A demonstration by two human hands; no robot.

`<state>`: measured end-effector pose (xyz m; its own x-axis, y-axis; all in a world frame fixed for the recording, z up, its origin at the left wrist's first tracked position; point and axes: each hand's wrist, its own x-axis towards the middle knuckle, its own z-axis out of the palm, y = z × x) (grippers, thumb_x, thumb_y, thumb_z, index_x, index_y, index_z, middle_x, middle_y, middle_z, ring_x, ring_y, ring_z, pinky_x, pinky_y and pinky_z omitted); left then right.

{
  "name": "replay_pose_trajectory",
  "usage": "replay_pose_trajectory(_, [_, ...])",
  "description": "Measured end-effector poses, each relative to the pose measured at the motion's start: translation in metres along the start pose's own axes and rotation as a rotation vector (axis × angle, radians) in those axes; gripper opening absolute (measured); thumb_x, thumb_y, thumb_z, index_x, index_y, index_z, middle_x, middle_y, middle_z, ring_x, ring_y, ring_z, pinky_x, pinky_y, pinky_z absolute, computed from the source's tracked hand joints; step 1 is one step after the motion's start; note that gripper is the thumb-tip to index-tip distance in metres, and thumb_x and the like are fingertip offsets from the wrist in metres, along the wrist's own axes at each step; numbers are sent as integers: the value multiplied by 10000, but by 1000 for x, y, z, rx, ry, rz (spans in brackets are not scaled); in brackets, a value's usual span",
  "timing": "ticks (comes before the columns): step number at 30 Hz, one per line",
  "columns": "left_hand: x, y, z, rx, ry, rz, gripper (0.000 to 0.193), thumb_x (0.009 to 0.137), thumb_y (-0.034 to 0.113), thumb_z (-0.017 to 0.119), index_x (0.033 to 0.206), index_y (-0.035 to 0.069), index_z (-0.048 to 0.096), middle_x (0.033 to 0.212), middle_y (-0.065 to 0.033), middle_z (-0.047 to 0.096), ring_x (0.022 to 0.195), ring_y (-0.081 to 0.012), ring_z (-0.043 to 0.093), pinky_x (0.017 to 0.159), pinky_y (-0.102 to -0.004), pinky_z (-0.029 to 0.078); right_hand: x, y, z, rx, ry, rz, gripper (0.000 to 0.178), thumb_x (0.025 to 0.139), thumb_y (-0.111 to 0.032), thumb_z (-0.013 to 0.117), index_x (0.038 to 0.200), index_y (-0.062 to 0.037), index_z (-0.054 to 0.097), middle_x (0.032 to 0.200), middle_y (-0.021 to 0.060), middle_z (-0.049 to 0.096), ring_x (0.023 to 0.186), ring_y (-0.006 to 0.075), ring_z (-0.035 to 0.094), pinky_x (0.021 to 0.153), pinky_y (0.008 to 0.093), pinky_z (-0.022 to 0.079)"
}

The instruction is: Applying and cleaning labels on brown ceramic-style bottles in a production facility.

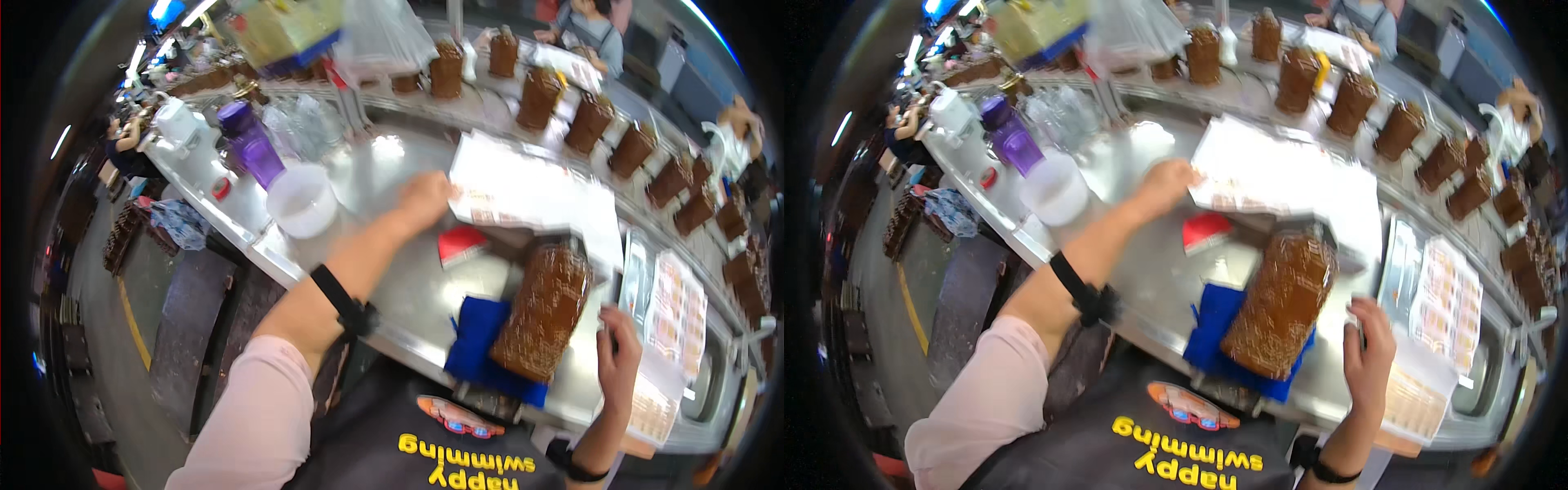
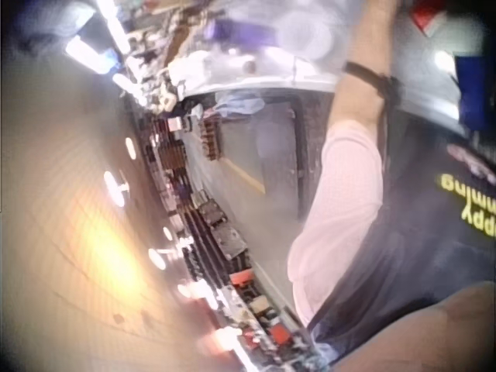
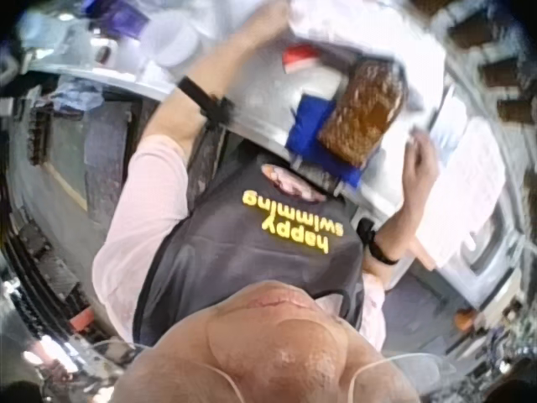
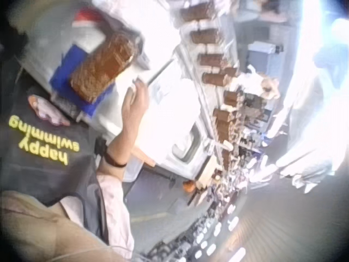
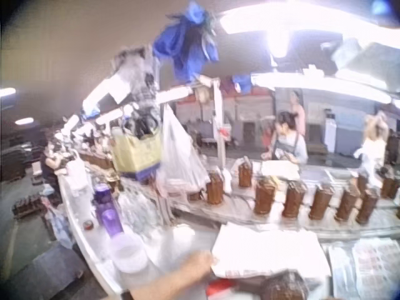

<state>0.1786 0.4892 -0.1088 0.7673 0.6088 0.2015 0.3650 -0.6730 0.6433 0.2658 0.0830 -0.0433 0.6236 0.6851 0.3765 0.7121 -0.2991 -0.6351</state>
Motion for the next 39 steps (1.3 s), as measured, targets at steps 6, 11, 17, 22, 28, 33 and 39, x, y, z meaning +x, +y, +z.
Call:
replay_pose_trajectory(6, [-11,33,-3,282,-8,-37,316,882,312,519,824,71,714,882,-187,688,867,-363,646,777,-526,407,-7,9,-1,29,3,-12,223,786,75,533,997,30,591,1092,204,623,1049,355,594,935,377,443])
replay_pose_trajectory(11, [-15,31,-8,561,146,212,225,866,220,506,821,137,710,850,-105,685,917,-305,623,878,-545,357,-4,9,-4,-57,-6,-74,179,912,-14,558,1073,20,630,1124,175,648,1048,295,608,915,364,465])
replay_pose_trajectory(17, [-17,40,-17,729,308,483,87,752,132,563,767,105,644,835,-84,612,975,-260,546,1033,-570,285,-4,10,-3,-38,-8,-72,180,908,-16,565,1074,24,623,1104,172,644,1043,287,605,913,361,463])
replay_pose_trajectory(22, [-16,46,-18,656,500,760,66,768,149,569,734,132,623,824,-63,594,1024,-244,517,1035,-567,281,-7,8,-1,-69,33,-143,179,915,-53,585,1072,18,629,1042,166,666,974,269,629,853,348,491])
replay_pose_trajectory(28, [1,59,-29,423,510,664,127,783,203,561,748,149,671,820,-38,601,961,-244,496,906,-540,317,12,-5,-3,51,72,-71,213,807,75,530,1005,32,597,1093,188,627,1054,310,597,943,356,437])
replay_pose_trajectory(33, [-8,88,-57,153,456,608,176,836,295,637,859,138,713,899,-108,537,1031,-316,459,901,-457,318,48,-32,-6,169,121,-70,213,857,53,537,1053,24,612,1110,151,631,1056,260,596,919,319,444])
replay_pose_trajectory(39, [-33,130,-83,61,251,661,180,849,279,645,914,117,693,920,-118,503,1087,-330,412,967,-452,291,100,-55,4,249,38,-207,308,929,-22,529,1231,-24,586,1155,68,556,979,124,568,737,226,482])
